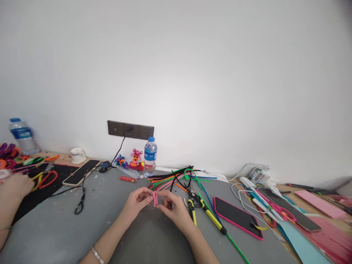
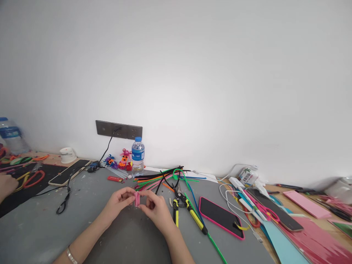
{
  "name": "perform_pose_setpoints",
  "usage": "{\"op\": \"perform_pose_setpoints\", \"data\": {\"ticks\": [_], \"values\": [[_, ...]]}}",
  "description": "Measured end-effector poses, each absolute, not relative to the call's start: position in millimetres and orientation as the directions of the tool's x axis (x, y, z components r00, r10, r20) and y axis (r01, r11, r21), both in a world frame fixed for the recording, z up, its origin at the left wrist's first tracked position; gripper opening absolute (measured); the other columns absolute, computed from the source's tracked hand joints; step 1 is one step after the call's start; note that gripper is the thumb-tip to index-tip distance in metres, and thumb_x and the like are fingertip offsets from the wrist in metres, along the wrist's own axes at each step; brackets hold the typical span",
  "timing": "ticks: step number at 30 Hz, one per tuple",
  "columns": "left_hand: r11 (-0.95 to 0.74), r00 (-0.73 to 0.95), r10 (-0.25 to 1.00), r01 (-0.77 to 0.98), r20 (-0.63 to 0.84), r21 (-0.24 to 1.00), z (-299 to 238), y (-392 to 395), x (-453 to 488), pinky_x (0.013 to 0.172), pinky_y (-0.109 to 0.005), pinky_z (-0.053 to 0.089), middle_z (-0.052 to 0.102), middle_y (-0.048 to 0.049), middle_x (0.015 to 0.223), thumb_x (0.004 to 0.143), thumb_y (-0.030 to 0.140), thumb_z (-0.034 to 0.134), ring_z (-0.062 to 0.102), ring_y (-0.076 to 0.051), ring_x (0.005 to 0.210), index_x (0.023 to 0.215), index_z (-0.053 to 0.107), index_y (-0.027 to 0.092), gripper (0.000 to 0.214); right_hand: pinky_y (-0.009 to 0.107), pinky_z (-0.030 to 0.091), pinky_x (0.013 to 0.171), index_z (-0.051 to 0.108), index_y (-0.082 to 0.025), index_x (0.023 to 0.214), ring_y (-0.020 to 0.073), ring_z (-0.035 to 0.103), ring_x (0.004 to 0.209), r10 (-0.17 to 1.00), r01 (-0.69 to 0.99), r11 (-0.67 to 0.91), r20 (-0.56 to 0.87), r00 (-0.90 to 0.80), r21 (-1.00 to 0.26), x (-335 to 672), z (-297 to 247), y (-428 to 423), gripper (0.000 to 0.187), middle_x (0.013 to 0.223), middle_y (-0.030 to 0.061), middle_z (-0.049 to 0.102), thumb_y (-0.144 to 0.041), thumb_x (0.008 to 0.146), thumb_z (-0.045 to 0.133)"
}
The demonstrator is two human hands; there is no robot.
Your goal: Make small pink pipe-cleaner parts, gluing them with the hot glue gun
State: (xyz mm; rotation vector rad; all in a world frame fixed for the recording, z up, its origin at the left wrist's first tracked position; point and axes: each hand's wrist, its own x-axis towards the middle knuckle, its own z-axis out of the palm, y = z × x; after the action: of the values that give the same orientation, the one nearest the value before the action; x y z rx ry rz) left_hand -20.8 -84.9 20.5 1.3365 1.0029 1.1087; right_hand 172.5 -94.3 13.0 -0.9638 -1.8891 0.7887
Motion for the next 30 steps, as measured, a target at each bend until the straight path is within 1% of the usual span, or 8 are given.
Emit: {"op": "perform_pose_setpoints", "data": {"ticks": [8,14,24,30], "values": [[-0.064,0.191,0.979,-0.021,0.067,0.998,21.3,-85.0,-21.3,0.061,-0.024,0.046,0.070,-0.0020,0.069,0.069,0.038,0.076,0.061,-0.016,0.064,0.084,0.071,0.016,0.027,0.021,0.030,0.050,0.068,-0.022,0.113,0.0103,0.036,0.050,0.854,0.316,0.498,0.392,-0.343,-0.808,172.4,15.0,-94.6,0.031,0.055,-0.0081,0.037,-0.031,0.083,0.068],[-0.035,0.177,0.983,-0.022,0.038,0.999,23.7,-85.4,-21.8,0.064,-0.025,0.048,0.073,-0.0038,0.074,0.069,0.038,0.076,0.065,-0.019,0.070,0.085,0.071,0.016,0.028,0.021,0.031,0.051,0.067,-0.022,0.115,0.0105,0.038,0.051,0.870,0.327,0.472,0.371,-0.325,-0.819,173.8,15.8,-94.6,0.035,0.056,-0.0080,0.039,-0.032,0.082,0.070],[-0.038,0.188,0.981,-0.015,0.040,0.999,24.1,-85.9,-21.1,0.065,-0.026,0.048,0.074,-0.0043,0.075,0.068,0.039,0.077,0.066,-0.020,0.070,0.085,0.072,0.016,0.029,0.020,0.031,0.051,0.068,-0.024,0.114,0.0101,0.037,0.050,0.863,0.323,0.481,0.375,-0.338,-0.815,173.2,15.9,-95.1,0.032,0.057,-0.0074,0.039,-0.029,0.082,0.069],[-0.034,0.202,0.979,-0.015,0.036,0.999,23.6,-85.8,-21.4,0.063,-0.026,0.048,0.074,-0.0049,0.075,0.067,0.038,0.077,0.066,-0.020,0.069,0.085,0.073,0.016,0.028,0.021,0.030,0.050,0.069,-0.024,0.112,0.0103,0.037,0.050,0.857,0.325,0.492,0.384,-0.343,-0.807,174.1,14.9,-94.9,0.031,0.056,-0.0074,0.038,-0.033,0.083,0.069]]}}
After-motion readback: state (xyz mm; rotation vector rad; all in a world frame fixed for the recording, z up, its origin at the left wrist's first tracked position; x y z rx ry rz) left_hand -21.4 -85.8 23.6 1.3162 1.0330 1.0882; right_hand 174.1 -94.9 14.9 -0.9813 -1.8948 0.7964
